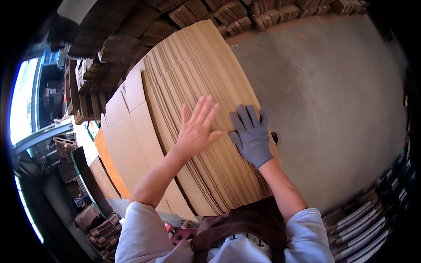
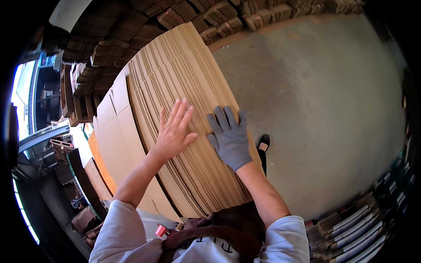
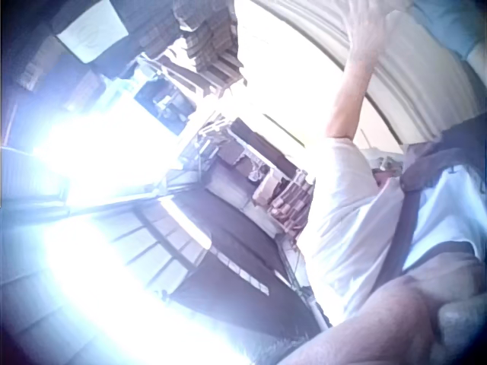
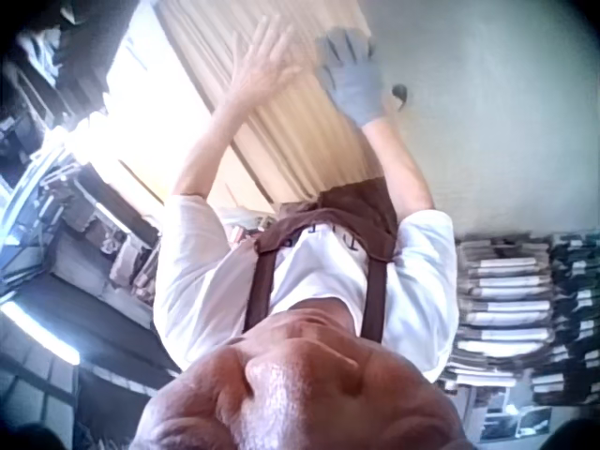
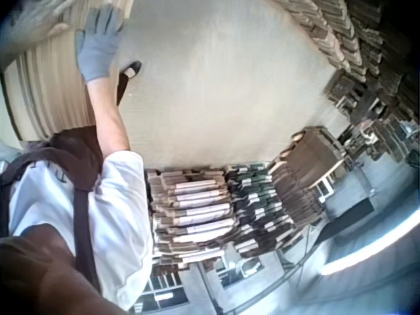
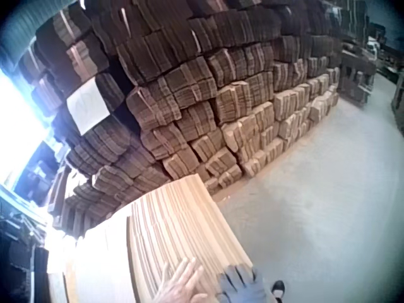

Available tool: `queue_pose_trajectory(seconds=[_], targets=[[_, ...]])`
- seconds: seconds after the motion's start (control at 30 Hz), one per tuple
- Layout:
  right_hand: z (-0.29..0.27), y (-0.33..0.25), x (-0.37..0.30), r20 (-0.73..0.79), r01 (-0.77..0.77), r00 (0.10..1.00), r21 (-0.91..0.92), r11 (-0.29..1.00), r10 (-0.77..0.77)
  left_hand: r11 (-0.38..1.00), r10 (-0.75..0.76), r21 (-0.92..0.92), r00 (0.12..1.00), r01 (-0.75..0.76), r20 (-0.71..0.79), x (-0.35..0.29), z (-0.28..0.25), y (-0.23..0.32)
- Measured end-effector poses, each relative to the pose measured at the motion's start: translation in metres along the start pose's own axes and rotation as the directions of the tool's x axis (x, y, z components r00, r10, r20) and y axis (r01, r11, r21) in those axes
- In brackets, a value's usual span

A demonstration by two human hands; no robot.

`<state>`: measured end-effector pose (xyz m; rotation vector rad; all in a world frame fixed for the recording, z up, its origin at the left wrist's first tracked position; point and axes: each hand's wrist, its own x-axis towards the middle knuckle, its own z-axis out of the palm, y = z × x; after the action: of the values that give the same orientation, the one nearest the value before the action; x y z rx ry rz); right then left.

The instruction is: The person picks up a stack of flat cardboard sheets and aligns them by hand. They repeatedly smooth and adjust the edges to create a neat pile, then place the stack on the floor.

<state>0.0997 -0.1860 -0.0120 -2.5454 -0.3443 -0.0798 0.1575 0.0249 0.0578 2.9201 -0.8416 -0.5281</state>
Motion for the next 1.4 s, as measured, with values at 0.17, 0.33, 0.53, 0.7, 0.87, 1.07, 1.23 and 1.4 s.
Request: queue_pose_trajectory(seconds=[0.17,0.33,0.53,0.7,0.87,1.07,1.23,1.4], targets=[[-0.013,0.028,-0.023,-0.204,-0.073,0.966,0.377,0.923,0.16,0.997,0.08,0.01,0.996,-0.081,0.043,0.024,0.011,0.001],[-0.024,0.072,-0.056,0.404,-0.65,0.705,0.696,0.304,0.583,0.982,0.19,0.029,0.982,-0.189,-0.024,0.039,0.005,0.012],[-0.019,0.072,-0.069,0.493,-0.595,0.758,0.79,0.145,0.426,0.869,0.487,-0.057,0.871,-0.491,-0.071,0.085,0.01,0.039],[-0.015,0.074,-0.071,0.457,-0.568,0.778,0.804,0.173,0.432,0.83,0.549,-0.06,0.832,-0.554,-0.08,0.098,0.013,0.038],[-0.006,0.074,-0.071,0.37,-0.525,0.819,0.79,0.315,0.438,0.802,0.586,-0.09,0.807,-0.59,-0.071,0.117,0.007,0.041],[-0.015,0.073,-0.069,0.395,-0.607,0.786,0.64,0.471,0.476,0.782,0.592,-0.143,0.794,-0.607,-0.139,0.126,0.012,0.043],[-0.008,0.074,-0.071,0.404,-0.606,0.783,0.666,0.435,0.472,0.784,0.594,-0.145,0.797,-0.604,-0.112,0.125,0.014,0.039],[-0.004,0.075,-0.073,0.36,-0.574,0.806,0.666,0.476,0.469,0.784,0.591,-0.15,0.798,-0.603,-0.118,0.124,0.014,0.039]])
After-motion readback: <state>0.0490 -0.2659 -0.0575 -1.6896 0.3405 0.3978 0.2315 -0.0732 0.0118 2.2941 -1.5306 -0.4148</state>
